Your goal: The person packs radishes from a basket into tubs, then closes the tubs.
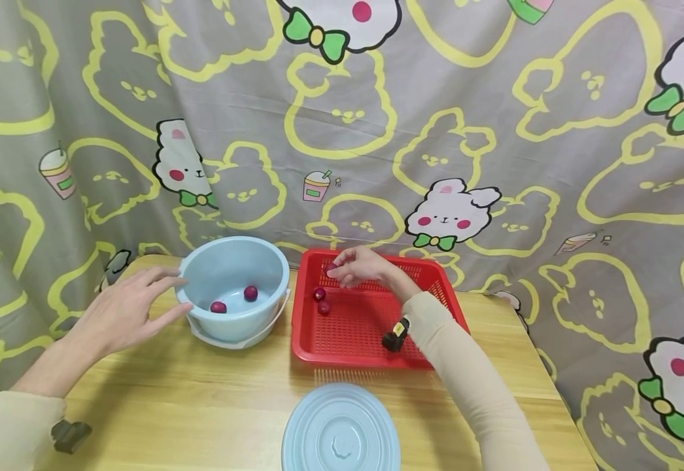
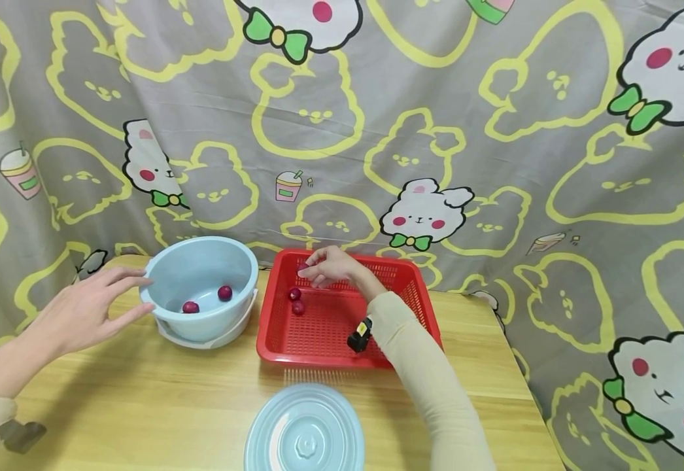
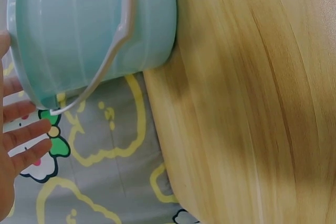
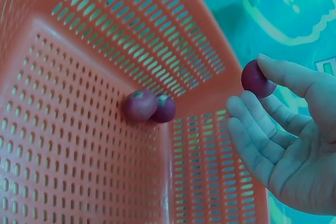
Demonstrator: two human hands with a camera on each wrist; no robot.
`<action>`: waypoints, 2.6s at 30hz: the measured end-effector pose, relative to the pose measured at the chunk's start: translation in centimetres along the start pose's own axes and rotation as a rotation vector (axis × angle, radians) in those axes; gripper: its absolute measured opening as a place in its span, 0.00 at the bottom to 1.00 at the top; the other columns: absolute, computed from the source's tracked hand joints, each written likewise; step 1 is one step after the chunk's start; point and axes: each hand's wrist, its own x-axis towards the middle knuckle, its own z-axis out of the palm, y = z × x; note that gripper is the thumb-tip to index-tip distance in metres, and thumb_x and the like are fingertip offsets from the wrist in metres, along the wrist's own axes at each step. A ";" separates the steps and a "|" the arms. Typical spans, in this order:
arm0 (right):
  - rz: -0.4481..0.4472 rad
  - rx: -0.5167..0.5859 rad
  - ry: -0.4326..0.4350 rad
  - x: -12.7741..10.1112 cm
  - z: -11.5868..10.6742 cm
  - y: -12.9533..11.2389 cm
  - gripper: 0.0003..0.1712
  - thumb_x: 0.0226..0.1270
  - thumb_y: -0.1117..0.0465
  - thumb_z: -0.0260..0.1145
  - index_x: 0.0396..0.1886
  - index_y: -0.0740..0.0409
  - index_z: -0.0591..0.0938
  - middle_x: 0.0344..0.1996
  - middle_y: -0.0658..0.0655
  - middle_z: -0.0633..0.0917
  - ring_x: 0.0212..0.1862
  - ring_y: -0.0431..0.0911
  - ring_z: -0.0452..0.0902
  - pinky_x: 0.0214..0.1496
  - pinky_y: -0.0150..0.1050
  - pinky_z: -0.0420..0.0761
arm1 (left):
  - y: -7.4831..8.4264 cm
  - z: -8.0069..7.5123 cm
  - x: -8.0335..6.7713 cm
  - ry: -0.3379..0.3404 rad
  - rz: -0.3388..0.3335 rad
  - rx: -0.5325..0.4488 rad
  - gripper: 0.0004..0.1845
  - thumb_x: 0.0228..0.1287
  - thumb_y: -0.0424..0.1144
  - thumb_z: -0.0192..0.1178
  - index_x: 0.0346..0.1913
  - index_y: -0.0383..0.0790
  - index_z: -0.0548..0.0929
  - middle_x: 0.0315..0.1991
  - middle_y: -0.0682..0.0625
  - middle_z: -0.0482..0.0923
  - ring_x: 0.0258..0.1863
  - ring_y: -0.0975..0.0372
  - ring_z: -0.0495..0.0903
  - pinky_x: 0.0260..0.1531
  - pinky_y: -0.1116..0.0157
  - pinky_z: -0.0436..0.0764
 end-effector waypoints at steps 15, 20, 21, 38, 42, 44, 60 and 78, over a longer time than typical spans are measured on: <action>-0.116 0.048 0.009 -1.0 1.4 -3.1 0.19 0.67 0.56 0.77 0.51 0.60 0.82 0.44 0.65 0.91 0.40 0.51 0.92 0.59 0.59 0.87 | 0.0 0.1 0.0 0.009 0.005 0.003 0.26 0.67 0.57 0.70 0.59 0.42 0.87 0.60 0.40 0.84 0.58 0.41 0.83 0.43 0.37 0.85; -0.150 0.070 0.015 -1.4 1.8 -4.2 0.18 0.69 0.57 0.76 0.51 0.60 0.82 0.42 0.62 0.91 0.41 0.52 0.92 0.58 0.57 0.88 | 0.0 0.2 0.0 0.012 0.005 -0.001 0.26 0.67 0.57 0.70 0.59 0.42 0.86 0.60 0.40 0.84 0.57 0.41 0.83 0.42 0.37 0.85; -0.157 0.081 0.016 -1.5 1.9 -4.4 0.18 0.69 0.57 0.76 0.51 0.60 0.82 0.43 0.63 0.91 0.42 0.53 0.92 0.59 0.56 0.88 | -0.1 0.2 0.0 0.013 0.005 -0.002 0.26 0.67 0.57 0.70 0.59 0.43 0.86 0.60 0.40 0.84 0.57 0.41 0.83 0.42 0.37 0.85; -0.239 0.162 -0.017 -1.3 5.6 -8.2 0.15 0.69 0.60 0.75 0.50 0.58 0.82 0.42 0.63 0.90 0.38 0.49 0.92 0.52 0.47 0.92 | -0.2 0.3 -0.1 0.007 0.003 -0.003 0.27 0.67 0.57 0.70 0.59 0.42 0.86 0.60 0.39 0.83 0.58 0.40 0.83 0.44 0.36 0.84; -0.261 0.156 -0.023 -1.0 6.6 -9.0 0.15 0.69 0.58 0.75 0.51 0.57 0.83 0.41 0.61 0.91 0.41 0.54 0.92 0.50 0.45 0.92 | -0.2 0.3 -0.2 0.003 -0.001 -0.003 0.27 0.67 0.58 0.70 0.59 0.43 0.86 0.61 0.39 0.83 0.58 0.40 0.82 0.44 0.35 0.84; -0.262 0.149 -0.022 -0.8 7.1 -9.4 0.16 0.69 0.57 0.75 0.52 0.57 0.83 0.40 0.60 0.91 0.44 0.57 0.92 0.51 0.46 0.92 | -0.2 0.2 -0.1 0.006 0.000 -0.003 0.27 0.66 0.57 0.70 0.59 0.42 0.86 0.60 0.39 0.83 0.58 0.40 0.83 0.44 0.35 0.84; -0.267 0.142 -0.084 0.3 10.4 -10.7 0.18 0.69 0.57 0.76 0.53 0.57 0.82 0.42 0.61 0.91 0.44 0.53 0.92 0.54 0.44 0.91 | -0.3 0.5 0.1 -0.001 -0.003 -0.007 0.27 0.66 0.58 0.70 0.59 0.42 0.86 0.60 0.38 0.83 0.57 0.40 0.82 0.43 0.35 0.84; -0.250 0.081 -0.125 1.3 11.9 -11.3 0.15 0.69 0.57 0.76 0.50 0.55 0.83 0.41 0.62 0.92 0.38 0.45 0.92 0.60 0.52 0.89 | -0.1 0.2 0.1 0.005 -0.005 -0.009 0.27 0.66 0.57 0.70 0.59 0.42 0.86 0.59 0.39 0.83 0.57 0.40 0.83 0.45 0.35 0.84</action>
